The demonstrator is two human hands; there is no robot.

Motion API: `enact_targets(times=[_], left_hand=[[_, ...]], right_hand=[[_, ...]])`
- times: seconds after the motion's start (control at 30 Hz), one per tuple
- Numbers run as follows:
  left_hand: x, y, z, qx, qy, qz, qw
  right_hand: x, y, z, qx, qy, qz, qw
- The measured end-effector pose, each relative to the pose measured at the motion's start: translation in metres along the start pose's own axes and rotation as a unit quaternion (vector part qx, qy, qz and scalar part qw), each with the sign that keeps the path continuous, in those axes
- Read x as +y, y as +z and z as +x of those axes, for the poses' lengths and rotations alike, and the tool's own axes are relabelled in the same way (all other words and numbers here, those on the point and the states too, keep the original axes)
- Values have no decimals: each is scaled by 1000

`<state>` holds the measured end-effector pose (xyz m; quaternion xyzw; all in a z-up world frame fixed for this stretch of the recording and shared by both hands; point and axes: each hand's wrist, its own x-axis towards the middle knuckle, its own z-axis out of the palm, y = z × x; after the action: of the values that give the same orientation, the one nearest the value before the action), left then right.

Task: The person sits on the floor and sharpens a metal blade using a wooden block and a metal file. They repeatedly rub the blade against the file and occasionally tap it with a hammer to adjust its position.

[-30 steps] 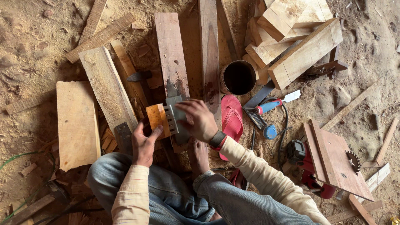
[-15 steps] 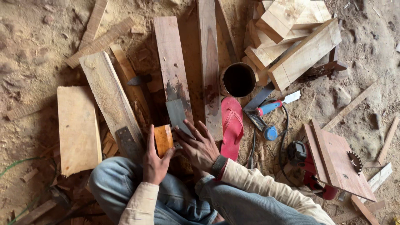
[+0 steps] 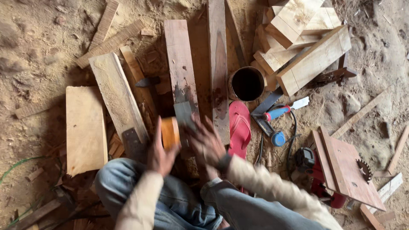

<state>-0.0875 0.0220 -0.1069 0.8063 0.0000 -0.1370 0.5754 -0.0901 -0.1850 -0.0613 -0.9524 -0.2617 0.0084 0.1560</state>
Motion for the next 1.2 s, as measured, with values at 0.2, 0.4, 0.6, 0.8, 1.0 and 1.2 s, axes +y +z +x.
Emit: enact_targets(times=[0.2, 0.4, 0.6, 0.8, 1.0, 1.2], left_hand=[[3, 2, 11, 31, -36, -6, 999], [5, -26, 137, 84, -63, -48, 993], [36, -59, 104, -41, -189, -345, 918], [59, -74, 49, -126, -213, -383, 890], [98, -78, 3, 45, 21, -24, 998], [149, -54, -55, 212, 267, -12, 940]], right_hand=[[7, 0, 13, 8, 3, 36, 999], [78, -13, 127, 35, -34, -38, 998], [70, -54, 113, 108, -98, 68, 987], [45, -76, 91, 152, -253, 112, 949], [8, -88, 45, -12, 6, 375, 927], [-22, -104, 14, -80, 90, 482, 868]])
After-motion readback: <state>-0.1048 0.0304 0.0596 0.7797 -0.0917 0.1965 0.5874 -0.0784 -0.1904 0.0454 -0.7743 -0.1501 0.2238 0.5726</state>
